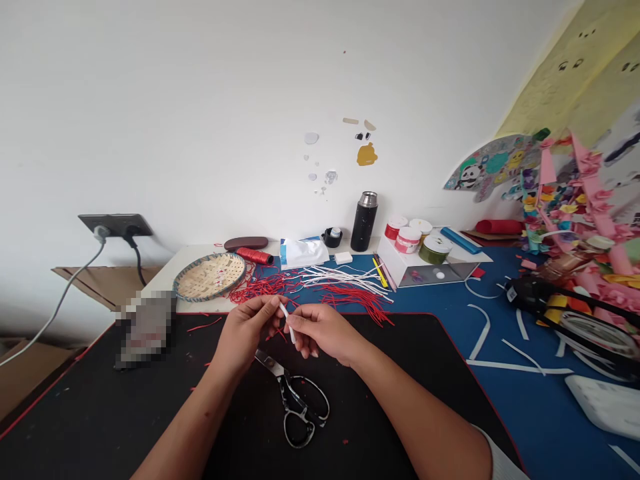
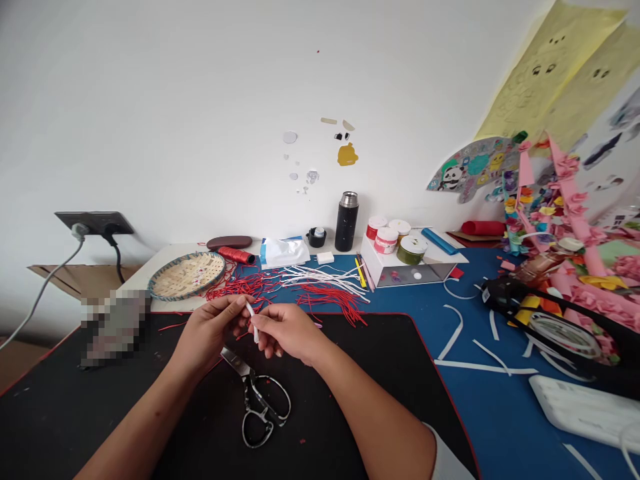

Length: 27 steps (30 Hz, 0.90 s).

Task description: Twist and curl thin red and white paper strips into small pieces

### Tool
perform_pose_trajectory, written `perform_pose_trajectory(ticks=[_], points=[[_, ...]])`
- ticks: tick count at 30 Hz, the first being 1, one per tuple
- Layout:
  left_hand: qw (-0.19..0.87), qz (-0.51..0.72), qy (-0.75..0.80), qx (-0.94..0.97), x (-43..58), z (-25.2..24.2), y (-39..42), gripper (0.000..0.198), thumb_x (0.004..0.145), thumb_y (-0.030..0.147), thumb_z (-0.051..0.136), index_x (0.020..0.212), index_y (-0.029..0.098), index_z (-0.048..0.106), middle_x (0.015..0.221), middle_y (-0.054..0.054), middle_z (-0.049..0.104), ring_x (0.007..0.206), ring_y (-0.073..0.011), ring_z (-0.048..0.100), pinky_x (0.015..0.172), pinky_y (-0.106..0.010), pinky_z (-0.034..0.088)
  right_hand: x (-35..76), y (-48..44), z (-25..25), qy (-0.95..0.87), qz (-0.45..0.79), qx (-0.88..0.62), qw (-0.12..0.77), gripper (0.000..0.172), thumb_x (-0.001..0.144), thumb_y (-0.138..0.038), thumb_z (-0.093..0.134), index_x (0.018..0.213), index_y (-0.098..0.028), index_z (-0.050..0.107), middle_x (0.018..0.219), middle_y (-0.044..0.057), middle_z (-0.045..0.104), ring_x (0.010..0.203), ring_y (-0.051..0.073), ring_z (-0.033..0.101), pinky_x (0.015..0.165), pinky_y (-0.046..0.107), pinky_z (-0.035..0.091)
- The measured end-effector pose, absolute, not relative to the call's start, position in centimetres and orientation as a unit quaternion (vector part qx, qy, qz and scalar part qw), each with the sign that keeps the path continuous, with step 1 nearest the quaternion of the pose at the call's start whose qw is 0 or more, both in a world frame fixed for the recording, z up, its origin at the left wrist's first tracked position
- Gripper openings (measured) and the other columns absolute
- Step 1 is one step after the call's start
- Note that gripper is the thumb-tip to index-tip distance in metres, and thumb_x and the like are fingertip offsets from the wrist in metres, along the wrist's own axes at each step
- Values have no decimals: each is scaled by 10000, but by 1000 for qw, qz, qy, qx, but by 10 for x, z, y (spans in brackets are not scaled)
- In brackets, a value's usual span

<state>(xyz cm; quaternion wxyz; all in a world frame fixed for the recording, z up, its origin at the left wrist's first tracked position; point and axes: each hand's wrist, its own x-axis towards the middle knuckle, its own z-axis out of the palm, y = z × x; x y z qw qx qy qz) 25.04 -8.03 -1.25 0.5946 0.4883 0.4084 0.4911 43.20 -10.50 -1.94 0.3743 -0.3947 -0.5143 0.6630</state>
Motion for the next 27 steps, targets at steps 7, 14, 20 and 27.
perform_pose_trajectory(ticks=[7,14,20,27], points=[[572,451,416,544,252,-13,-81,398,781,568,857,785,172,819,656,-36,699,553,-143,559,513,-240,422,430,-104,-23,-574,589,-434,367,379,990,-531,633,907,-163,663,709,4,687,480,94,603,400,192,357],[690,480,358,407,255,-11,-82,368,657,438,977,741,125,804,635,-25,653,546,-107,524,469,-205,360,432,-106,-18,-539,635,-404,378,474,938,-630,650,914,-158,688,609,-11,661,456,104,605,406,191,342],[718,490,337,361,250,-12,-80,411,635,382,1008,914,122,852,679,-31,686,554,-93,526,491,-197,387,432,-107,-13,-506,670,-389,380,453,918,-608,682,874,-157,679,573,-15,645,432,103,582,406,197,340],[714,472,326,401,250,-11,-81,365,642,378,1004,841,115,849,651,-28,654,542,-92,508,458,-188,338,434,-109,-13,-501,694,-364,367,468,922,-612,695,868,-147,683,574,-9,646,433,99,573,416,200,328]])
